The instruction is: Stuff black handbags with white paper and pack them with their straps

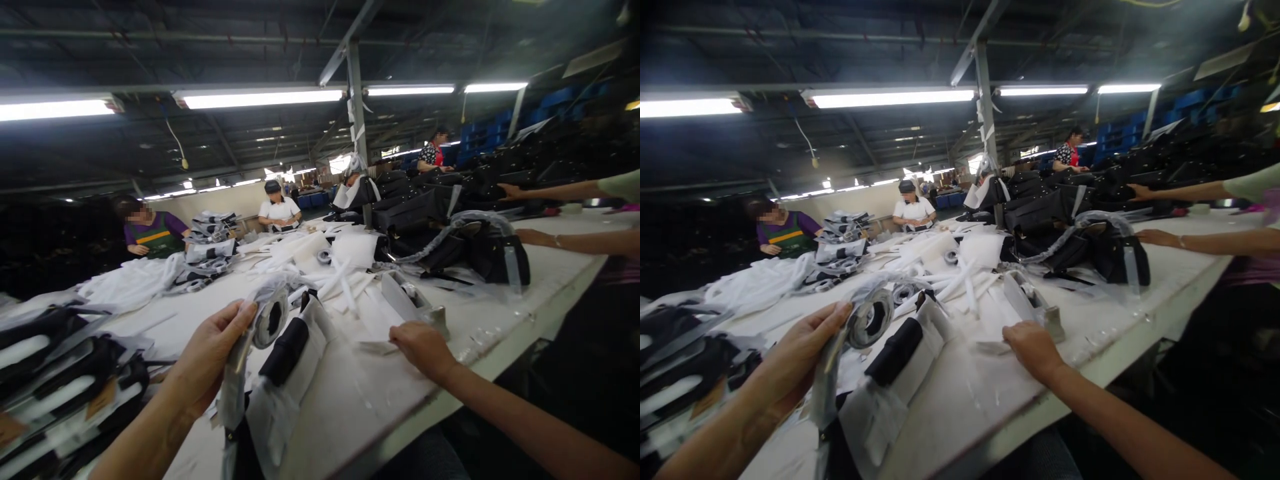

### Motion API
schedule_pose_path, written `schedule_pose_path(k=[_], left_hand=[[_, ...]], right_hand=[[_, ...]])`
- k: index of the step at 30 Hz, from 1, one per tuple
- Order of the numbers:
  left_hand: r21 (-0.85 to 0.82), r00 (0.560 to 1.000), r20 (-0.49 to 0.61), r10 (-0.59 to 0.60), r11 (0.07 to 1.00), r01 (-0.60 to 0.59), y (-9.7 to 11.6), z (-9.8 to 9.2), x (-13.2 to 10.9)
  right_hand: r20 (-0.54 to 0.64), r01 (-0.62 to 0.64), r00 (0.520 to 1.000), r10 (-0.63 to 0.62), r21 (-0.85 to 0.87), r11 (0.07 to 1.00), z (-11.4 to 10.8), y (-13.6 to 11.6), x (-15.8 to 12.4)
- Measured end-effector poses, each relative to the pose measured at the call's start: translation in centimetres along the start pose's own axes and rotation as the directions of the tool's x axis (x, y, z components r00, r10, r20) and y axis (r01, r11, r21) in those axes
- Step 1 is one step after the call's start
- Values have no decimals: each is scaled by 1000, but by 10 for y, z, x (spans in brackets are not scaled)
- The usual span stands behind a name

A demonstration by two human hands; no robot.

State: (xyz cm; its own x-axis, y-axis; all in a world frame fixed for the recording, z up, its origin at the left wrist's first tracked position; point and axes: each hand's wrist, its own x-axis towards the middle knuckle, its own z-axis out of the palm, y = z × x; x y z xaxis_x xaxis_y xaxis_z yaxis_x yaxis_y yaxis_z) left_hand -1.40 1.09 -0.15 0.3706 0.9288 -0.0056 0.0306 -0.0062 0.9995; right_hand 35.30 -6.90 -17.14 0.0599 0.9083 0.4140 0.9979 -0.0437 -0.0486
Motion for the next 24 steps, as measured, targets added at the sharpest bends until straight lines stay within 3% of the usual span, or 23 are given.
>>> schedule_pose_path(k=[4, 6, 8, 10, 12, 14, 15, 19, 24], left_hand=[[4, 1000, 1, 20, 1000, -20, -1, 1, 1], [-7, 999, 4, 38, 999, -37, 0, 1, 1], [-27, 999, 11, 48, 998, -48, 1, 2, 1], [-51, 999, 12, 44, 998, -44, 1, 2, 1], [-67, 999, 3, 36, 997, -36, 0, 2, 1], [-72, 999, -3, 43, 997, -43, -1, 3, 2], [-70, 999, -4, 51, 996, -51, -1, 3, 1], [-49, 996, -6, 86, 995, -86, -1, 5, -2], [36, 990, 29, 135, 990, -136, 4, 12, -11]], right_hand=[[75, -25, 997, 23, 27, 999, 17, -12, -1], [54, -45, 998, 42, 52, 998, 9, -10, 6], [2, -82, 997, 83, 215, 973, -10, -13, 15], [24, -113, 992, 120, 551, 827, -34, -26, 23], [141, -156, 988, 68, 843, 515, -58, -49, 27], [239, -219, 970, -45, 939, 265, -75, -76, 27], [268, -248, 959, -87, 950, 192, -81, -89, 27], [325, -311, 935, -143, 944, 111, -93, -124, 30], [293, -290, 952, -93, 956, 43, -102, -148, 46]])
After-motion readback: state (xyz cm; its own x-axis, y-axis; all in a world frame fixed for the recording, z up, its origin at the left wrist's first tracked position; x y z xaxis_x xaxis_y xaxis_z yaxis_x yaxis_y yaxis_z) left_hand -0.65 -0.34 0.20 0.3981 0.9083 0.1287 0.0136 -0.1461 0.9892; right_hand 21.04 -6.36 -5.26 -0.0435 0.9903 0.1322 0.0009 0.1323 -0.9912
